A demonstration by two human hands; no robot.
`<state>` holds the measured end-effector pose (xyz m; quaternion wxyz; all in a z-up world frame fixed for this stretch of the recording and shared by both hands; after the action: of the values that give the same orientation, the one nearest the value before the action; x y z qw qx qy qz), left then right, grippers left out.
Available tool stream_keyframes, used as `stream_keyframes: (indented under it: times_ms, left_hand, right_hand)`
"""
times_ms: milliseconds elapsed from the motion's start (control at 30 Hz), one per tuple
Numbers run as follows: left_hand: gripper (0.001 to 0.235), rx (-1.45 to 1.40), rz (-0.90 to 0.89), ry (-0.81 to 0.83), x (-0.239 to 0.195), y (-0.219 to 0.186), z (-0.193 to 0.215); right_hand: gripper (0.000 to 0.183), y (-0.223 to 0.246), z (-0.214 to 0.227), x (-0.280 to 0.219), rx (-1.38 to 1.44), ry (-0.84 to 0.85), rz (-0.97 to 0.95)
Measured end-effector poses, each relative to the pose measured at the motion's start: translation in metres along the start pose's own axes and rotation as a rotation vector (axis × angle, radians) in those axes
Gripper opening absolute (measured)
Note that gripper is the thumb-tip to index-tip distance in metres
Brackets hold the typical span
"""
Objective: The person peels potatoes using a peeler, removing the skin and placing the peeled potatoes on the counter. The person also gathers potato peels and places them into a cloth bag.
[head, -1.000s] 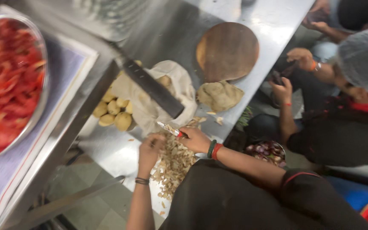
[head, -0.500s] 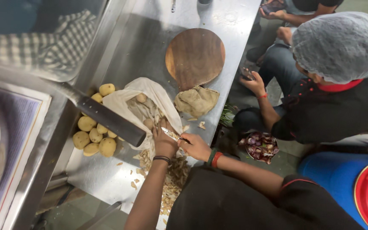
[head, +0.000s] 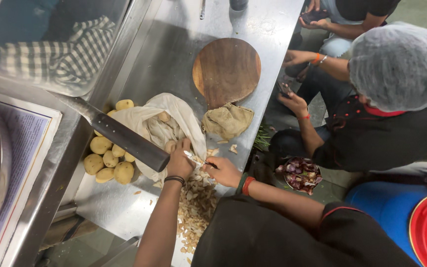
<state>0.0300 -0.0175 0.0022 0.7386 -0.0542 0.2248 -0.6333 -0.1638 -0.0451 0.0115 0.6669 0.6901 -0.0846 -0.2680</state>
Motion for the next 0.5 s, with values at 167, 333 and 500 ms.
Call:
stream_keyframes:
  times_ms: [167,333,500]
  left_hand:
    - [0.058,-0.350,-0.109,-0.198,0.015,0.036,-0.013]
    - [0.039,-1.434,-0.103,-0.401,0.000,0.072,-0.002]
    - [0.033,-2.069,-0.204,-0.574,-0.034,0.067,0.034]
  right_hand:
    - [0.027,0.003,-0.003,-0.004,0.080,0.041,-0.040]
    - [0.039,-0.003,-0.005,-0.004,0.169,0.048,-0.166]
    - [0.049,-0.018,-0.013,0.006,-0.185,0.071,-0.163]
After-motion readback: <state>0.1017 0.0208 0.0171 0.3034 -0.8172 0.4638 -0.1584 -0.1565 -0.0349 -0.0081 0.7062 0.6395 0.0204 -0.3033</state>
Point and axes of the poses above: each hand's wrist, its own x-axis towards the middle knuckle, its own z-axis out of the back of the hand, y = z × x, the point moved 1 cm from there along x, towards the middle knuckle, and after that the axes turned 15 degrees about y, right-handed, at the moved point
